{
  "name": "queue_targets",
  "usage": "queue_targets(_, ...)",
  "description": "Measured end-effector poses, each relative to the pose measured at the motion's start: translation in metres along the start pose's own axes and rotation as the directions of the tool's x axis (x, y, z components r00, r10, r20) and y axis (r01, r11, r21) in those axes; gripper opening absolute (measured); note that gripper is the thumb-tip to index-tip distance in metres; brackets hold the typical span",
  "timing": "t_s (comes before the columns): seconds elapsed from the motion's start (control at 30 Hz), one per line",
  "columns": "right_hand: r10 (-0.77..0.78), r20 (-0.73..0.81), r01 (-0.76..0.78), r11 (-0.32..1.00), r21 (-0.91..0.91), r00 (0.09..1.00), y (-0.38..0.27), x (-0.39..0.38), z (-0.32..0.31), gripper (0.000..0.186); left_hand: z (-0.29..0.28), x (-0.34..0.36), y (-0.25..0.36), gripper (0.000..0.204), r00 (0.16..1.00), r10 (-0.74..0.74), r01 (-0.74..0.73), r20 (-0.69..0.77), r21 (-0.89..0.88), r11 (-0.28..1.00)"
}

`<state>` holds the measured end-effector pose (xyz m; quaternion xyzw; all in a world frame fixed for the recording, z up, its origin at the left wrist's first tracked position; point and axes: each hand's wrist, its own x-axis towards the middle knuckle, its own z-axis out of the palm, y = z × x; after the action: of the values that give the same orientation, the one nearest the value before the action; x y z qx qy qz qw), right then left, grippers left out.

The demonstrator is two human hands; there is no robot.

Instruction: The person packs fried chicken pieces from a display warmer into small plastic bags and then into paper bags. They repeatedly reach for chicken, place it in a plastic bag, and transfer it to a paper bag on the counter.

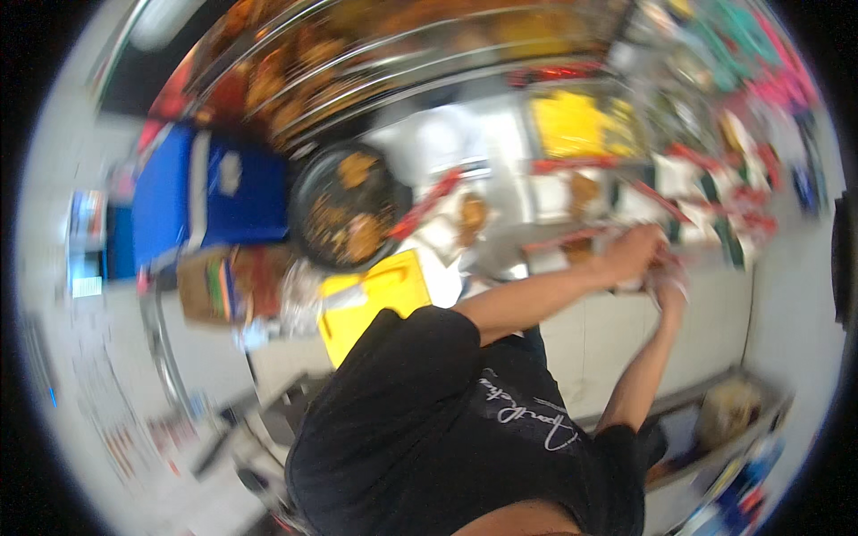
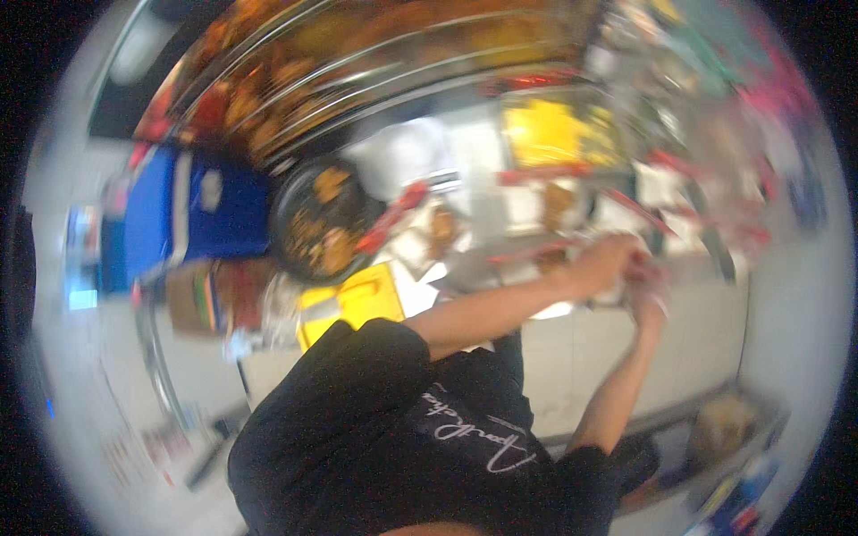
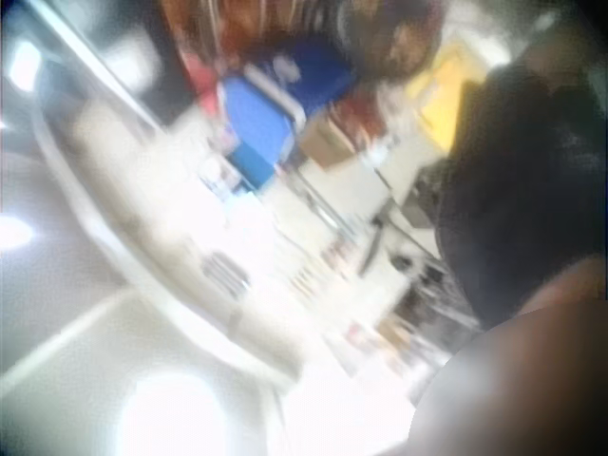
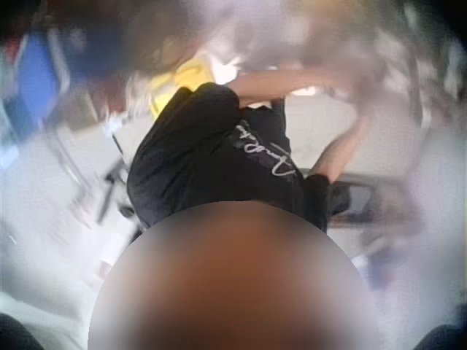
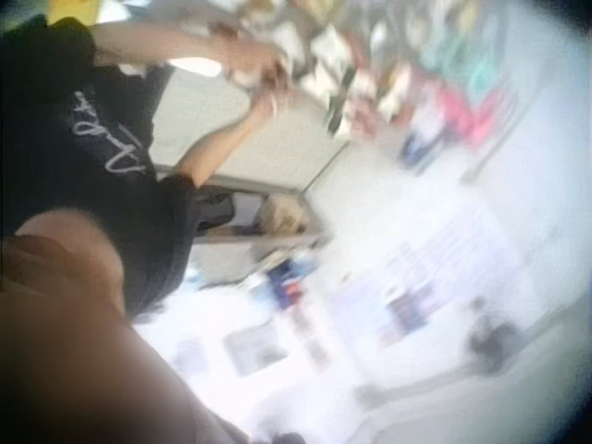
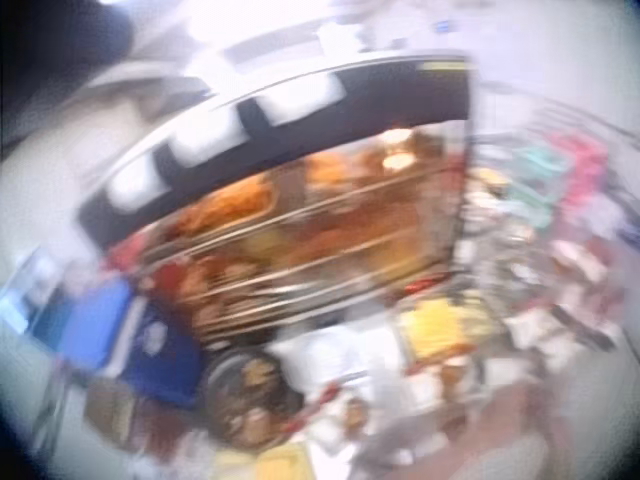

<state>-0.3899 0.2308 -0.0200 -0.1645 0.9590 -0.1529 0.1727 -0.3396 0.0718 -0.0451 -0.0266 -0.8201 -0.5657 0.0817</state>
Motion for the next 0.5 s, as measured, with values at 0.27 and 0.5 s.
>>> queue_targets(0.27,-0.719,-0.264,0.756,0.651,0.065,0.642,-0.293,-0.057,-0.008,0.035,-0.175,-0.247,0.019,0.026,0.938,-0.237,0.030,-0.254,-0.620,0.784)
queue_targets(0.5,-0.720,0.502,0.868,0.474,-0.147,0.479,-0.582,-0.013,0.215,0.060,-0.245,-0.429,-0.005,0.015,0.691,-0.629,0.208,-0.355,-0.736,0.644)
